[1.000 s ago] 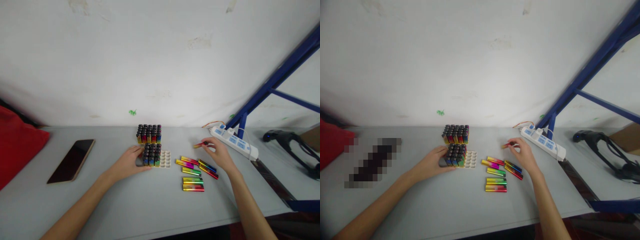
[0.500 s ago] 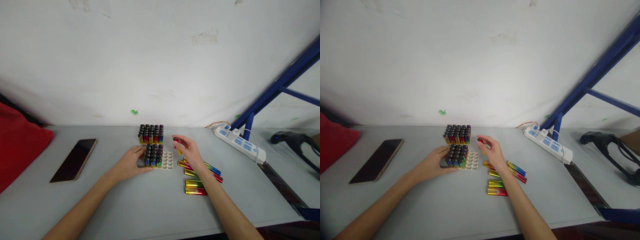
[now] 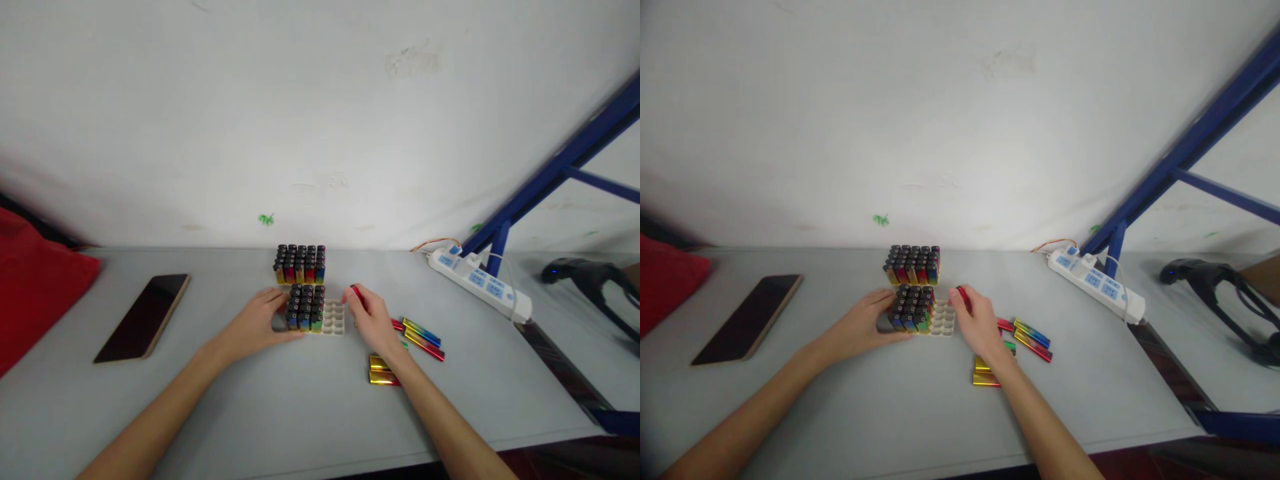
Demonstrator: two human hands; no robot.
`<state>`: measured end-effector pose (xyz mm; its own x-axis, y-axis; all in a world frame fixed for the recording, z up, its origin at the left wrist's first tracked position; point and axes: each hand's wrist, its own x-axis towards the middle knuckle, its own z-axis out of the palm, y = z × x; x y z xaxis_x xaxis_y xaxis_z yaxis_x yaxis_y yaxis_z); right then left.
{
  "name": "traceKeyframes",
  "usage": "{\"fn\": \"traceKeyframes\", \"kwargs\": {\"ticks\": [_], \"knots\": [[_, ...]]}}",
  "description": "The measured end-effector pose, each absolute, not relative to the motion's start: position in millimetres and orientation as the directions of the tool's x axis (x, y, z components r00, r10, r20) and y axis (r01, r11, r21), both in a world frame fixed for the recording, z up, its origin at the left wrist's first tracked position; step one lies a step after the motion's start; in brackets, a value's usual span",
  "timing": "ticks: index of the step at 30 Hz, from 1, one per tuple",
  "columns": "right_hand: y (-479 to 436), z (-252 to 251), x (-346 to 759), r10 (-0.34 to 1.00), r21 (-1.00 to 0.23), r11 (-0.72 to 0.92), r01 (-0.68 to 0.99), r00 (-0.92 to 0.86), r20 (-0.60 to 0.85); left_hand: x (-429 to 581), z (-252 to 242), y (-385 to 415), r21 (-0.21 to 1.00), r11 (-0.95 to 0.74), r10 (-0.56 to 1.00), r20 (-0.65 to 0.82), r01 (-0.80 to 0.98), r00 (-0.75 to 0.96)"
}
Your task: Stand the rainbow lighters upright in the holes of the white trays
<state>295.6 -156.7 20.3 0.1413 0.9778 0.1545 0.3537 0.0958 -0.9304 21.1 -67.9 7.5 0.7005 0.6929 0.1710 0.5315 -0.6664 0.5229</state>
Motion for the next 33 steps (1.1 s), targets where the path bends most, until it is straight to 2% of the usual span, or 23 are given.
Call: {"fn": "traceKeyframes", "kwargs": {"ticks": [6,16,21,24,29,33], "knots": [[-162.0,22.2,288.6,0.961,-0.855,0.019,0.518,0.228,0.159,21.4,6.3,-67.3,0.513,-0.665,0.698,0.169,0.542,0.696],[-162.3,20.2,287.9,0.951,-0.835,0.048,0.548,0.229,0.205,22.0,7.1,-67.9,0.493,-0.693,0.680,0.204,0.526,0.704],[-161.7,20.0,293.1,0.946,-0.831,0.209,0.515,0.108,0.305,21.6,6.5,-68.4,0.485,-0.695,0.678,0.197,0.530,0.708],[-158.7,17.8,298.3,0.916,-0.761,0.309,0.570,0.036,0.399,21.9,6.7,-68.5,0.488,-0.691,0.681,0.192,0.533,0.707],[-150.8,8.7,304.6,0.943,-0.642,0.245,0.726,-0.026,0.331,21.7,5.8,-67.4,0.483,-0.679,0.692,0.172,0.552,0.701],[-146.1,4.4,306.2,0.932,-0.571,0.292,0.767,-0.096,0.348,21.0,4.7,-67.4,0.488,-0.671,0.699,0.167,0.558,0.695]]}}
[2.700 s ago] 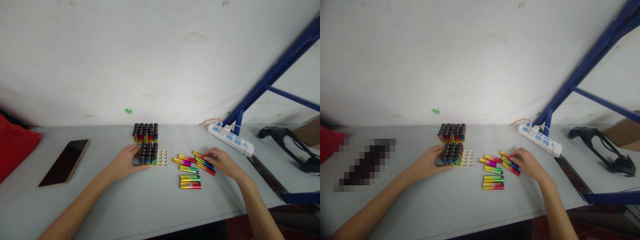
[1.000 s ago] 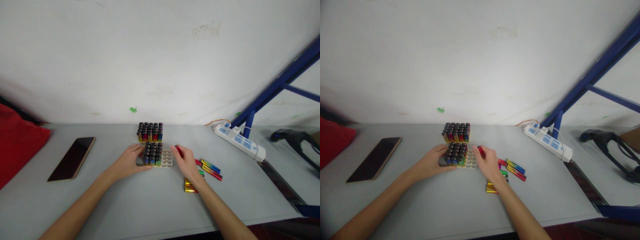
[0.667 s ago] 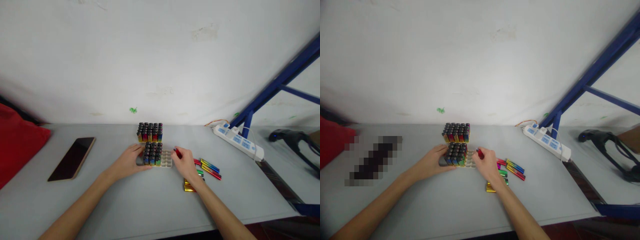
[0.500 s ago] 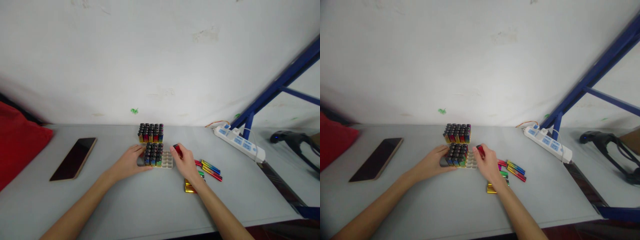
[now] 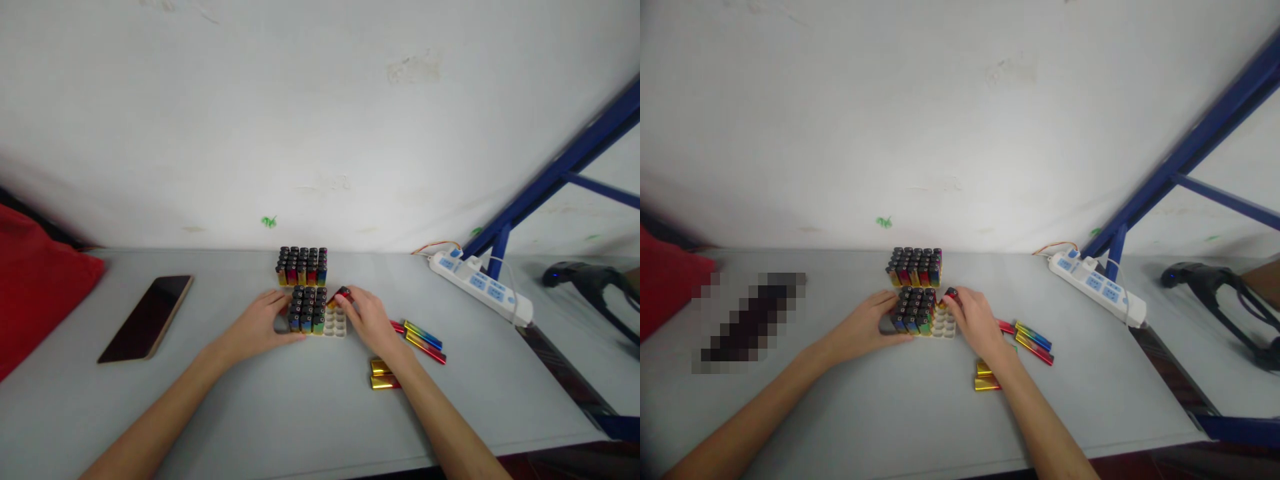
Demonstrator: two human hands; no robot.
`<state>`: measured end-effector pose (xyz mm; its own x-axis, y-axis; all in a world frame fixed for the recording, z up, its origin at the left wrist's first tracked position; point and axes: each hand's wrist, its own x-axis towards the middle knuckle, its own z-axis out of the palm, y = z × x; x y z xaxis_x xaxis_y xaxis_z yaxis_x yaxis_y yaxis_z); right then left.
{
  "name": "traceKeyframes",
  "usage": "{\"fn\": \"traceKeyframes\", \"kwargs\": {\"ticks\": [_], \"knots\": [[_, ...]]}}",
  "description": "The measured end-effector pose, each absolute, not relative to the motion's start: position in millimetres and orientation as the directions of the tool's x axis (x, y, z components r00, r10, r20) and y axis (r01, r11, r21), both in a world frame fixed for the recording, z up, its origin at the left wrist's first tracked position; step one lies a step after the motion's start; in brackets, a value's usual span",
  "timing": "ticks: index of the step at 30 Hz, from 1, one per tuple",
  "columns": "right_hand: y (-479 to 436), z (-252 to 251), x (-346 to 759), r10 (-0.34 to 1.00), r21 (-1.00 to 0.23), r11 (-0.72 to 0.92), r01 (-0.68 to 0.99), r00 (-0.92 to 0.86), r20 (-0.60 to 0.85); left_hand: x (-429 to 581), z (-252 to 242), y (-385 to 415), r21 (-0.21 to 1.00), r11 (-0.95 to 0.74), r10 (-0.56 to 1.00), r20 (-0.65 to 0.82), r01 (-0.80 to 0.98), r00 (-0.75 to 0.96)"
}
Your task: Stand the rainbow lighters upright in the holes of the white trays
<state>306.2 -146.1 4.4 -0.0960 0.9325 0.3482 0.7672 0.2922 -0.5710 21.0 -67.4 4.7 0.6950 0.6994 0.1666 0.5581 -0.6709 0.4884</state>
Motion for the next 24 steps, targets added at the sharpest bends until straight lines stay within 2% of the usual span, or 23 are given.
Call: {"fn": "traceKeyframes", "kwargs": {"ticks": [7,11,13,18,20,24], "knots": [[-134.8,11.8,308.1,0.926,-0.373,0.362,0.854,-0.283,0.250,21.1,5.8,-68.3,0.485,-0.684,0.691,0.189,0.546,0.698],[-132.5,15.3,304.9,0.943,-0.296,0.328,0.897,-0.291,0.162,20.7,4.8,-67.6,0.489,-0.688,0.687,0.198,0.537,0.700],[-138.8,18.7,308.7,0.945,-0.329,0.322,0.888,-0.282,0.164,20.2,3.2,-66.9,0.496,-0.683,0.692,0.203,0.536,0.693],[-175.5,33.7,357.7,0.955,-0.518,0.286,0.806,-0.196,0.222,19.3,1.2,-65.8,0.523,-0.675,0.695,0.216,0.520,0.685],[-195.2,36.7,384.9,0.964,-0.517,0.241,0.821,-0.142,0.224,19.7,2.1,-66.0,0.524,-0.672,0.696,0.205,0.524,0.688],[-240.1,28.1,409.9,0.963,-0.437,0.162,0.885,-0.045,0.267,21.2,4.2,-67.2,0.512,-0.669,0.700,0.190,0.539,0.688]]}}
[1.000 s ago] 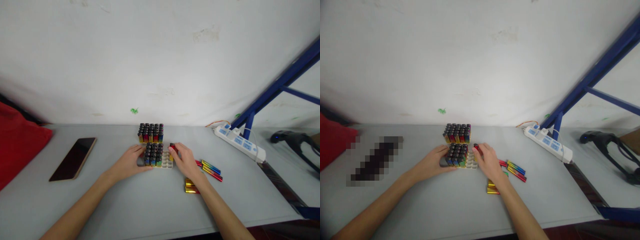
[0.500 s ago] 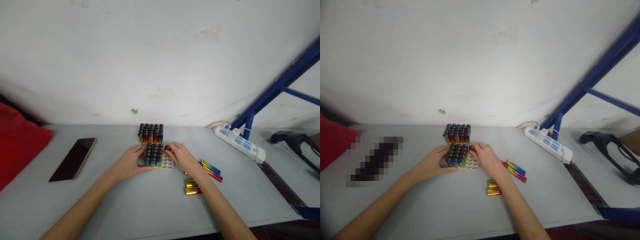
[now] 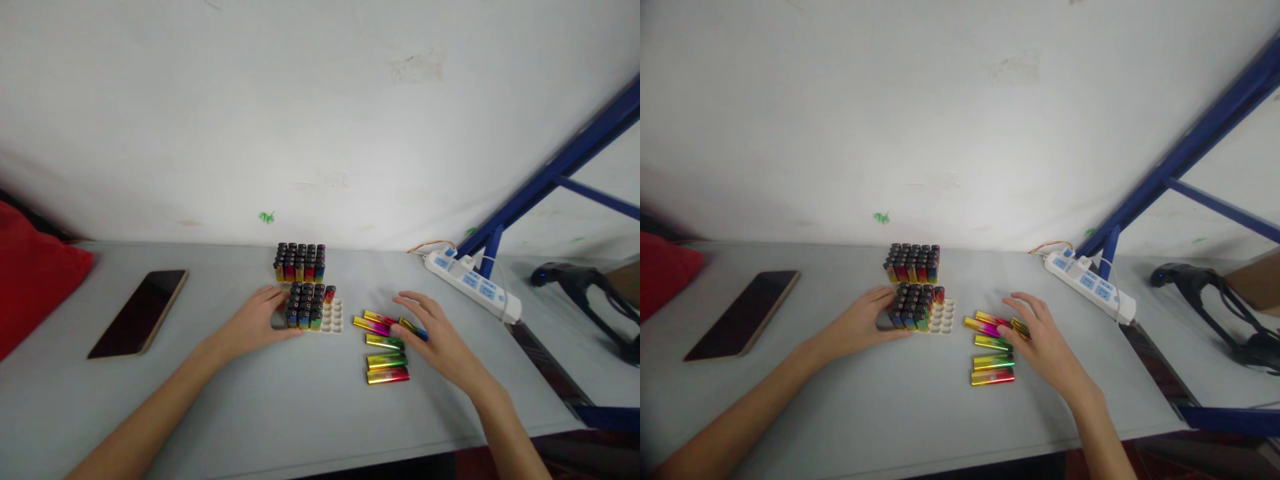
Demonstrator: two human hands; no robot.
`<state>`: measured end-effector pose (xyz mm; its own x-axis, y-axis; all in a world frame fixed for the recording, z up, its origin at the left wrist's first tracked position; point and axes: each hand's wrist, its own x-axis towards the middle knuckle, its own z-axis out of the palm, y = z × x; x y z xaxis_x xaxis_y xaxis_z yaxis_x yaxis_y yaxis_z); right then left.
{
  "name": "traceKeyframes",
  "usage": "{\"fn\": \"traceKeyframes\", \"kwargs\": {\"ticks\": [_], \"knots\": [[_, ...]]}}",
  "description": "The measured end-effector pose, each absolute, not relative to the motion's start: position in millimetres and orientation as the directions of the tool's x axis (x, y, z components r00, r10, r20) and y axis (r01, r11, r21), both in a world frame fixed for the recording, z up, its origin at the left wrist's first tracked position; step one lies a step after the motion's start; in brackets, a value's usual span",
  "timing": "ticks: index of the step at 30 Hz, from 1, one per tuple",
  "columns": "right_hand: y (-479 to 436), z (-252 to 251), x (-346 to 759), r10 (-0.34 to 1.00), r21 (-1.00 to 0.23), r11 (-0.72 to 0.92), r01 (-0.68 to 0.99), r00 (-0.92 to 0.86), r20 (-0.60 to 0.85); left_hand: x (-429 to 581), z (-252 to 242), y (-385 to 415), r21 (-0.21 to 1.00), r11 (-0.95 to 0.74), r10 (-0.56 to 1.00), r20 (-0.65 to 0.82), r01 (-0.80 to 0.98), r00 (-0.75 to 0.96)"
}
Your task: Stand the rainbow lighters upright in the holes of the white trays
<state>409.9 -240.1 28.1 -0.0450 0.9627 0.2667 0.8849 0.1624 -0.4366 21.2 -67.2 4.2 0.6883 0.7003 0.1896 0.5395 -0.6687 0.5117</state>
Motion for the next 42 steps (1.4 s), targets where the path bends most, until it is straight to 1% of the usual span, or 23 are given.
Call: {"fn": "traceKeyframes", "kwargs": {"ticks": [2,5,9,17,21,23,27,29,33,38,40,42], "knots": [[-261.0,17.8,400.5,0.966,-0.372,0.150,0.916,-0.056,0.253,21.5,4.4,-67.5,0.509,-0.669,0.701,0.189,0.542,0.688],[-278.6,1.2,374.1,0.978,-0.269,0.162,0.949,-0.118,0.175,21.4,4.1,-67.0,0.521,-0.662,0.704,0.183,0.540,0.687],[-265.1,-11.7,356.5,0.980,-0.223,0.160,0.962,-0.127,0.156,21.4,4.9,-66.1,0.536,-0.651,0.708,0.174,0.537,0.684],[-209.0,-11.6,361.8,0.986,-0.222,0.127,0.967,-0.099,0.134,21.3,4.0,-64.9,0.518,-0.675,0.691,0.194,0.525,0.697],[-203.4,-5.9,364.0,0.987,-0.271,0.133,0.953,-0.105,0.118,20.5,2.3,-64.4,0.507,-0.675,0.694,0.189,0.537,0.695],[-198.4,1.9,371.9,0.983,-0.305,0.129,0.944,-0.082,0.165,20.0,2.2,-64.6,0.503,-0.676,0.693,0.186,0.538,0.697],[-178.4,18.7,393.6,0.942,-0.328,0.131,0.935,-0.014,0.335,19.4,1.3,-64.1,0.507,-0.677,0.688,0.177,0.534,0.704],[-168.3,21.3,400.2,0.935,-0.309,0.140,0.941,-0.024,0.353,19.3,-0.1,-63.4,0.510,-0.671,0.694,0.175,0.539,0.699],[-156.8,14.5,401.0,0.965,-0.258,0.145,0.955,-0.079,0.250,18.8,-1.8,-62.9,0.525,-0.666,0.701,0.195,0.530,0.686],[-152.2,10.6,399.3,0.984,-0.242,0.135,0.961,-0.101,0.148,18.4,0.4,-63.5,0.533,-0.674,0.690,0.205,0.512,0.694],[-150.5,13.8,400.2,0.987,-0.258,0.139,0.956,-0.112,0.115,18.5,1.0,-63.3,0.526,-0.673,0.691,0.198,0.520,0.695],[-149.0,19.1,402.2,0.984,-0.304,0.165,0.938,-0.135,0.117,18.7,1.2,-63.1,0.519,-0.668,0.698,0.185,0.534,0.692]]}}
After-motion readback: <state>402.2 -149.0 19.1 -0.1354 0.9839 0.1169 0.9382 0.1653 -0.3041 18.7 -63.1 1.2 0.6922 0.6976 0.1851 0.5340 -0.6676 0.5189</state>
